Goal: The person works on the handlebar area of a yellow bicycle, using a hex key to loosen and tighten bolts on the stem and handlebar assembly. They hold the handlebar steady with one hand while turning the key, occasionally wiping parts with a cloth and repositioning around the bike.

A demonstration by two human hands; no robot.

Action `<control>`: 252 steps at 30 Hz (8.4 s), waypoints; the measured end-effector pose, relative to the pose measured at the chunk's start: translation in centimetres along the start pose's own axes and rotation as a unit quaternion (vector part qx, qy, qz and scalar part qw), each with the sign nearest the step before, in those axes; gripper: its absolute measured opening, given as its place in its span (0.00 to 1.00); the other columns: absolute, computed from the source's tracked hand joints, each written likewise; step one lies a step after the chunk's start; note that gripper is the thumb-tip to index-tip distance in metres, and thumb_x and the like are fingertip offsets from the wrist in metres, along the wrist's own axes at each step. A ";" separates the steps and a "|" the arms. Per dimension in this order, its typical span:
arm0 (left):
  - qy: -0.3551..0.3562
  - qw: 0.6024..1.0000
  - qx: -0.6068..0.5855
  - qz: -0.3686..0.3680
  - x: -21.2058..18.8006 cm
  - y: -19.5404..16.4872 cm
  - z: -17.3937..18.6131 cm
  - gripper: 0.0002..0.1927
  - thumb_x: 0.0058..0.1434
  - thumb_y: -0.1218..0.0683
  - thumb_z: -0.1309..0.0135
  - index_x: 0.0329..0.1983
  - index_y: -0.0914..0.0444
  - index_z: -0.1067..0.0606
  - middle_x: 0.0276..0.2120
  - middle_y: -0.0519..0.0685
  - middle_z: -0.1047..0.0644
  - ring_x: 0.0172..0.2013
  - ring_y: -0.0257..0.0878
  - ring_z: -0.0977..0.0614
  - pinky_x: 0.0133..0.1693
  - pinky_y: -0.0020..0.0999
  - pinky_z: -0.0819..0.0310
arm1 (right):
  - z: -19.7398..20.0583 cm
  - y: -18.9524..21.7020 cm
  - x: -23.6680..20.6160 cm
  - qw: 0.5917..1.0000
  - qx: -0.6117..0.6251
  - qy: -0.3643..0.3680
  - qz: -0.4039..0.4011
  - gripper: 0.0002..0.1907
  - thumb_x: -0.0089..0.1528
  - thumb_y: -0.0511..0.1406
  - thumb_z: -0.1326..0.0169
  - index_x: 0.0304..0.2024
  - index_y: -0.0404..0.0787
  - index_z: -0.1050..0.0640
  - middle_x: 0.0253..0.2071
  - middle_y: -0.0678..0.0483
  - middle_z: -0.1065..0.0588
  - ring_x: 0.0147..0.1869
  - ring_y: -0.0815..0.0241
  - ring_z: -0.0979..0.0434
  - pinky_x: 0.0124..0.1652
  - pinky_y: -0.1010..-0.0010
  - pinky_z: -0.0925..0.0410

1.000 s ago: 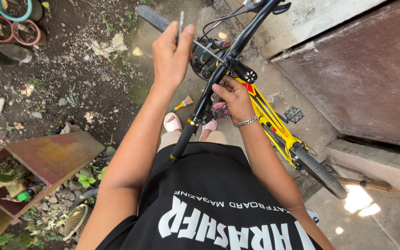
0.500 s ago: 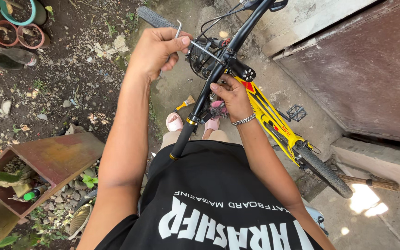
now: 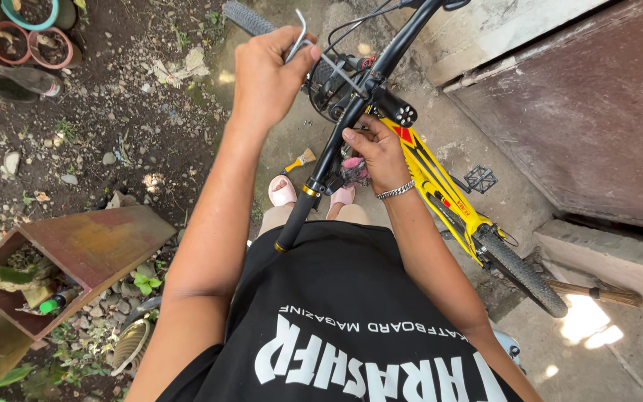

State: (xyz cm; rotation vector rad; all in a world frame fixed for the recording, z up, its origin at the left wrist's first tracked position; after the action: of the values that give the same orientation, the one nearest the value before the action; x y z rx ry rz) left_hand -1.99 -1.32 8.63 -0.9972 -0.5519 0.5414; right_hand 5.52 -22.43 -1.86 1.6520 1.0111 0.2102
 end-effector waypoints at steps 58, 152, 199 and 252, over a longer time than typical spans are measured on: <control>-0.045 0.993 0.008 -0.108 -1.2 0.0 0.5 0.07 0.68 0.57 0.42 0.45 0.64 0.18 0.23 0.52 0.24 0.24 0.36 0.24 0.29 0.34 0.30 | -0.1 0.2 -0.2 1.000 0.003 0.000 0.004 0.18 0.63 0.31 0.37 0.54 0.32 0.23 0.41 0.54 0.20 0.41 0.68 0.22 0.39 0.77 0.27; 0.035 0.975 -0.210 -0.062 1.5 3.0 -1.0 0.05 0.62 0.57 0.37 0.35 0.65 0.19 0.24 0.41 0.21 0.26 0.24 0.24 0.29 0.30 0.28 | -0.7 1.1 -2.5 0.998 -0.052 -0.001 -0.042 0.25 0.71 0.38 0.47 0.69 0.37 0.32 0.42 0.48 0.21 0.39 0.63 0.21 0.39 0.75 0.29; 0.486 0.797 -0.292 -0.208 8.1 4.7 0.5 0.13 0.60 0.54 0.35 0.31 0.68 0.25 0.24 0.54 0.27 0.25 0.47 0.25 0.30 0.39 0.34 | -9.1 3.3 -3.7 0.847 -0.319 -0.400 -0.143 0.14 0.67 0.41 0.42 0.41 0.35 0.22 0.27 0.54 0.21 0.25 0.69 0.27 0.24 0.75 0.36; 0.560 0.723 -0.340 -0.220 9.0 4.5 0.0 0.08 0.64 0.55 0.40 0.36 0.66 0.23 0.32 0.54 0.23 0.31 0.53 0.20 0.34 0.44 0.28 | -12.4 5.5 -2.7 0.740 -0.434 -0.482 -0.177 0.14 0.63 0.39 0.36 0.36 0.33 0.20 0.22 0.54 0.30 0.27 0.67 0.32 0.28 0.70 0.37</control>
State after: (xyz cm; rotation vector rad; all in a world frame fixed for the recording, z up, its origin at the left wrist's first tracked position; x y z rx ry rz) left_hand 3.90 6.44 6.28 -1.5975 0.1765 -0.7883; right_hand -0.86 -15.51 8.26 0.4948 0.2699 -0.3774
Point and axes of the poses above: each hand's wrist, its own x-axis towards the middle knuckle, its own z-axis out of the back of the hand, y = z × x, the point moved 4 cm from there along x, towards the middle knuckle
